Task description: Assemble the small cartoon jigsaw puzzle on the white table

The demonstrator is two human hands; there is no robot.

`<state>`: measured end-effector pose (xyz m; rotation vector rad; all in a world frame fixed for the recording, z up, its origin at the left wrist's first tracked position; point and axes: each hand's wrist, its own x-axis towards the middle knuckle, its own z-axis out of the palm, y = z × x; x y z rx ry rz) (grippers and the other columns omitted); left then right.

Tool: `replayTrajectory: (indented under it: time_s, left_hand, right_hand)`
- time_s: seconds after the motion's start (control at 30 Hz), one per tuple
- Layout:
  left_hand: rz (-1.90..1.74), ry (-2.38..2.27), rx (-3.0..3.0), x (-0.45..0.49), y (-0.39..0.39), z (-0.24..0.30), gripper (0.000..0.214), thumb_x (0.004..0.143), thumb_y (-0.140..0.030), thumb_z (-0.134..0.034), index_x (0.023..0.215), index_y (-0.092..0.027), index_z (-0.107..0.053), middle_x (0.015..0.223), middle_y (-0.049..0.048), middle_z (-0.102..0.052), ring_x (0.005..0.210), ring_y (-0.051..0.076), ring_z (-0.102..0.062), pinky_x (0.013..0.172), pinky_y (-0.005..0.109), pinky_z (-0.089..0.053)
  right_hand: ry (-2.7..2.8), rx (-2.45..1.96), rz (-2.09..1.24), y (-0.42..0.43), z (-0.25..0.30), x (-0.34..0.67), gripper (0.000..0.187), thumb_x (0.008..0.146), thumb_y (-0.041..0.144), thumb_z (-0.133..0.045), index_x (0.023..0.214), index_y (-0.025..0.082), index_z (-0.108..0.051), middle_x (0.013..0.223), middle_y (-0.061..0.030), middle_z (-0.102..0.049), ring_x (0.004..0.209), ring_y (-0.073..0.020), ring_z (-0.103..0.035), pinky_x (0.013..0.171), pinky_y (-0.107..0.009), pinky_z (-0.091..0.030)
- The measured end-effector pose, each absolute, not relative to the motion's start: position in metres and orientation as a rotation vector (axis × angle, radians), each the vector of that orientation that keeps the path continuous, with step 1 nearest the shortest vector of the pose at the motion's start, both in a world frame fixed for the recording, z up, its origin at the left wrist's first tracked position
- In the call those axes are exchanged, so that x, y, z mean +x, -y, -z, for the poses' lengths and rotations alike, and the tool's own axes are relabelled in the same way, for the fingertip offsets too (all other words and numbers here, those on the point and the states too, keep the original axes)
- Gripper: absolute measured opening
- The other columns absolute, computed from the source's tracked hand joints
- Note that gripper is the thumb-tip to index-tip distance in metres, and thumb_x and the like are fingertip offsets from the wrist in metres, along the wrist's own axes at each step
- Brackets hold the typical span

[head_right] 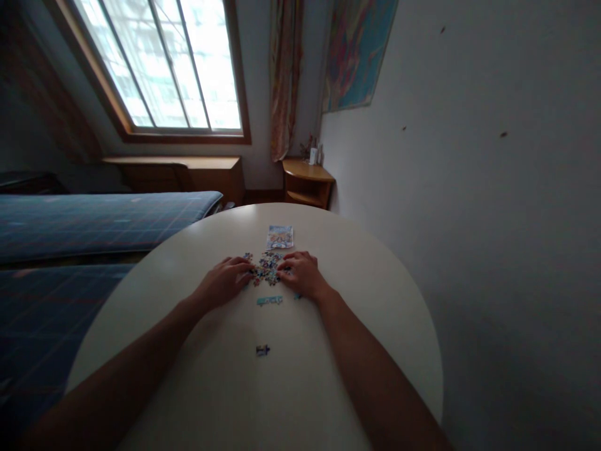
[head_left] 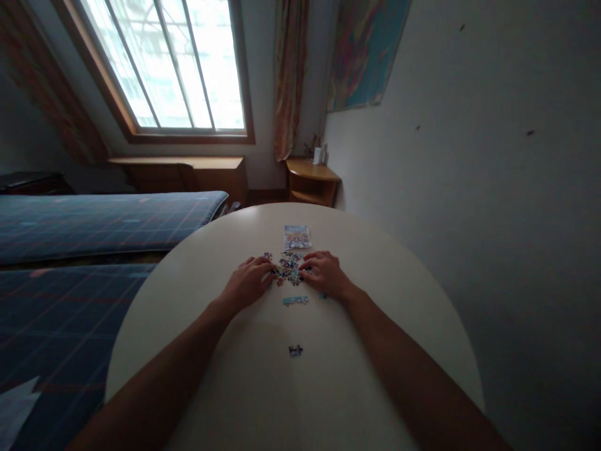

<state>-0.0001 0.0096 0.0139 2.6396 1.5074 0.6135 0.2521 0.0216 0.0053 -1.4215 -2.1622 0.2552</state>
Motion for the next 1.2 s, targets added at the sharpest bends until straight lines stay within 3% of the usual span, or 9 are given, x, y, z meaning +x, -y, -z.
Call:
replayTrajectory:
  time_s: [0.53, 0.67, 0.83, 1.07, 1.2]
  left_hand:
    - [-0.578, -1.723, 2.540, -0.016, -0.017, -0.020, 0.028, 0.092, -0.027, -0.054, 0.113, -0.022, -0.072, 0.118, 0.0091, -0.069, 0.108, 0.030, -0.060, 0.096, 0.043, -0.049]
    - [-0.602, -1.619, 2.560, -0.015, -0.017, -0.022, 0.021, 0.090, -0.029, -0.059, 0.103, -0.023, -0.074, 0.113, 0.0071, -0.069, 0.106, 0.026, -0.061, 0.097, 0.039, -0.048]
    - [-0.539, -1.498, 2.575, -0.015, -0.014, -0.025, 0.014, 0.084, -0.035, -0.068, 0.090, -0.024, -0.074, 0.110, 0.0076, -0.068, 0.104, 0.027, -0.062, 0.096, 0.041, -0.049]
    - [-0.408, -1.617, 2.512, -0.021, -0.014, -0.029, 0.014, 0.084, -0.019, -0.060, 0.086, -0.024, -0.073, 0.096, 0.0058, -0.072, 0.092, 0.025, -0.067, 0.085, 0.035, -0.051]
    - [-0.421, -1.738, 2.458, -0.019, -0.011, -0.032, 0.016, 0.086, -0.021, -0.057, 0.092, -0.021, -0.072, 0.096, 0.0082, -0.072, 0.089, 0.026, -0.067, 0.080, 0.036, -0.051]
  right_hand:
    - [2.061, -1.614, -0.238, -0.021, -0.013, 0.260, 0.017, 0.089, 0.035, -0.064, 0.097, 0.029, -0.078, 0.117, -0.0048, -0.070, 0.113, -0.0253, -0.057, 0.099, -0.042, -0.036]
    - [2.064, -1.613, -0.225, -0.023, -0.011, 0.261, 0.019, 0.090, 0.035, -0.062, 0.098, 0.029, -0.078, 0.116, -0.0050, -0.070, 0.112, -0.0248, -0.057, 0.097, -0.041, -0.037]
    - [2.122, -1.515, -0.229, -0.021, -0.009, 0.259, 0.015, 0.087, 0.036, -0.067, 0.095, 0.031, -0.078, 0.115, -0.0040, -0.070, 0.112, -0.0245, -0.057, 0.101, -0.043, -0.034]
    - [2.182, -1.381, -0.247, -0.020, -0.007, 0.258, 0.011, 0.084, 0.033, -0.071, 0.091, 0.031, -0.079, 0.116, -0.0038, -0.070, 0.115, -0.0250, -0.056, 0.103, -0.044, -0.032]
    - [2.173, -1.388, -0.241, -0.020, -0.006, 0.257, 0.009, 0.084, 0.031, -0.071, 0.089, 0.030, -0.078, 0.115, -0.0037, -0.070, 0.115, -0.0248, -0.056, 0.102, -0.044, -0.033]
